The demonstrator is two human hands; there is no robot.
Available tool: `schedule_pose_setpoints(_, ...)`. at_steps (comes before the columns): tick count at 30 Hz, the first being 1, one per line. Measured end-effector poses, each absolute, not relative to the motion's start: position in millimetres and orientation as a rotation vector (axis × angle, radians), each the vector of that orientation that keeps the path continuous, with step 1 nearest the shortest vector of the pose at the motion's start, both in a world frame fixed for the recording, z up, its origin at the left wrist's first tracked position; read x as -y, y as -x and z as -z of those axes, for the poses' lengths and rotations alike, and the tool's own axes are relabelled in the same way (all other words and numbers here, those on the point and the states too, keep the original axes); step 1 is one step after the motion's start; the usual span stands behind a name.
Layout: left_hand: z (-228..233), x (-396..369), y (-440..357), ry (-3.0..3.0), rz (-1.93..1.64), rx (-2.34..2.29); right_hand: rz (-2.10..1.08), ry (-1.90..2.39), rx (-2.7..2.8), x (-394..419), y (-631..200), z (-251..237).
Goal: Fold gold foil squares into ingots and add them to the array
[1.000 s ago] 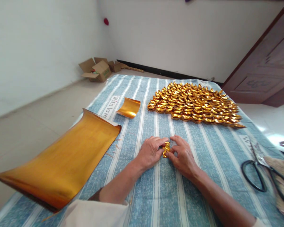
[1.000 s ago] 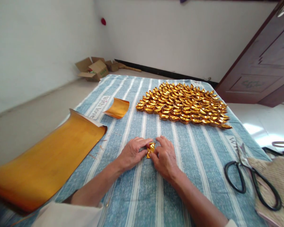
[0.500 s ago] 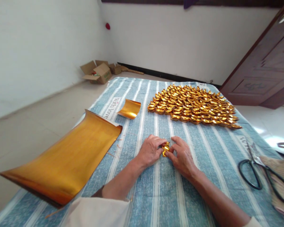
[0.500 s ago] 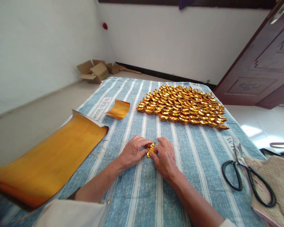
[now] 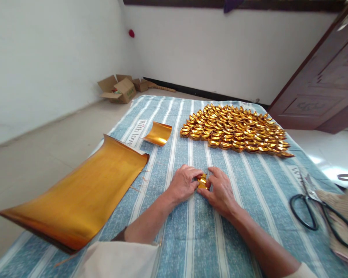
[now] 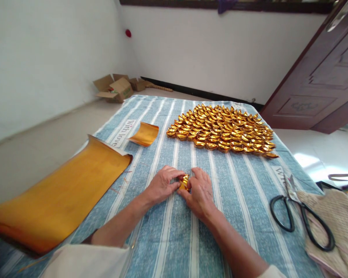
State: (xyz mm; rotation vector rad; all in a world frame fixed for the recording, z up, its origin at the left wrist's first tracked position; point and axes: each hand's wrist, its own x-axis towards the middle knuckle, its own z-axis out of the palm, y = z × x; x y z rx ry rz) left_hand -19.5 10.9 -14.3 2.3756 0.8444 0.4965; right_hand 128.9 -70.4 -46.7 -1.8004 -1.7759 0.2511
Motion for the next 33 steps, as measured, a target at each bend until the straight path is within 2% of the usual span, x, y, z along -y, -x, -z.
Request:
schedule_pose_setpoints(10, 14.5, -12.2, 19.7, -2.316, -0.531, -0.871, -0.372, 1.724, 1.74, 67.6, -133.8, 43.3)
schedule_pose_setpoints(16, 17.9, -11.8, 22.8, -2.348, -0.626, -0.952, -0.308, 1.712, 1.694, 67.6, -132.8, 49.7)
schedule_pose_setpoints(23, 19.9, -13.2, 26.4, -2.484, -0.536, -0.858, -0.27, 1.66, 1.664, 69.7, -129.3, 50.8)
schedule_pose_setpoints(33, 5.4, -2.4, 24.7, -2.041, -0.603, -0.842, -0.347, 1.594, 1.583, 70.8, -126.8, 45.3)
